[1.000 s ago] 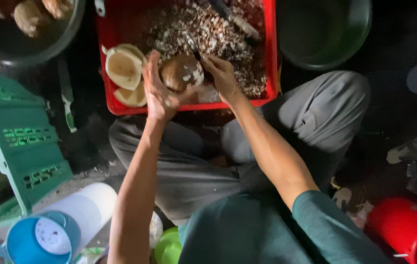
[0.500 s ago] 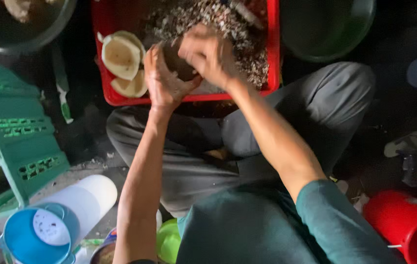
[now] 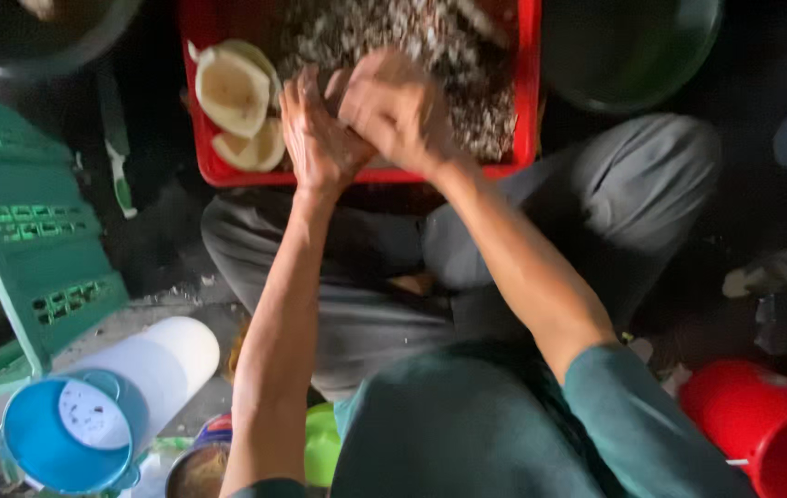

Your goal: The person sits on the floor and uses a small knife to scrape the dark outer husk off whole coconuts, rotating each coconut in their hands to remove the brown skin. Scraped husk debris collects in a red tray in front of them, and finished pale coconuts are placed in a bowl to the side.

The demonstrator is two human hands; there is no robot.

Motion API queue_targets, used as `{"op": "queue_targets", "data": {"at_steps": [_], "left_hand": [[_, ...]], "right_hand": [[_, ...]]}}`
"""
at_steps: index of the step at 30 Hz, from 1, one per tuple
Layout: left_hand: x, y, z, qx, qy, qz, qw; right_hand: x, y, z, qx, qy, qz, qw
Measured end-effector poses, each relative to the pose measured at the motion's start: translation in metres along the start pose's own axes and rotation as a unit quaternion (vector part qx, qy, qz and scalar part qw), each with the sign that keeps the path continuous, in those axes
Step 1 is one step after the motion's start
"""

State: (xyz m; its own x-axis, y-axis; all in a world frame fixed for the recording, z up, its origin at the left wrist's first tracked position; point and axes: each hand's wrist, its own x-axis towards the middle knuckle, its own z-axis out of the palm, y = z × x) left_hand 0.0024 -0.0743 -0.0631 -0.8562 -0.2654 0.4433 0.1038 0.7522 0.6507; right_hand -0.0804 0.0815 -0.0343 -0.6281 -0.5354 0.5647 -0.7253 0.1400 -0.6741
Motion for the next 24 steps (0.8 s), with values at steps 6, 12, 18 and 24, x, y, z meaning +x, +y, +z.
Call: {"op": "queue_targets", "data": {"at_steps": [6, 12, 18, 24], "left_hand": [[-0.002, 0.002, 0.007, 0.015, 0.010, -0.031, 0.999], [-0.007, -0.004, 0.017, 0.052, 0.000, -0.079, 0.996], [-0.007, -0.009, 0.011, 0.014, 0.027, -0.012, 0.999], [0.001, -0.010, 0.004, 0.018, -0.036, -0.015, 0.999]], "right_hand": [[-0.012, 0.002, 0.007, 0.044, 0.014, 0.048, 0.998], [-0.021, 0.020, 0.012, 0.078, 0.009, 0.077, 0.994], [-0.036, 0.039, 0.021, 0.181, 0.067, 0.176, 0.965], [-0.048, 0.054, 0.024, 0.234, 0.036, 0.235, 0.943]]}}
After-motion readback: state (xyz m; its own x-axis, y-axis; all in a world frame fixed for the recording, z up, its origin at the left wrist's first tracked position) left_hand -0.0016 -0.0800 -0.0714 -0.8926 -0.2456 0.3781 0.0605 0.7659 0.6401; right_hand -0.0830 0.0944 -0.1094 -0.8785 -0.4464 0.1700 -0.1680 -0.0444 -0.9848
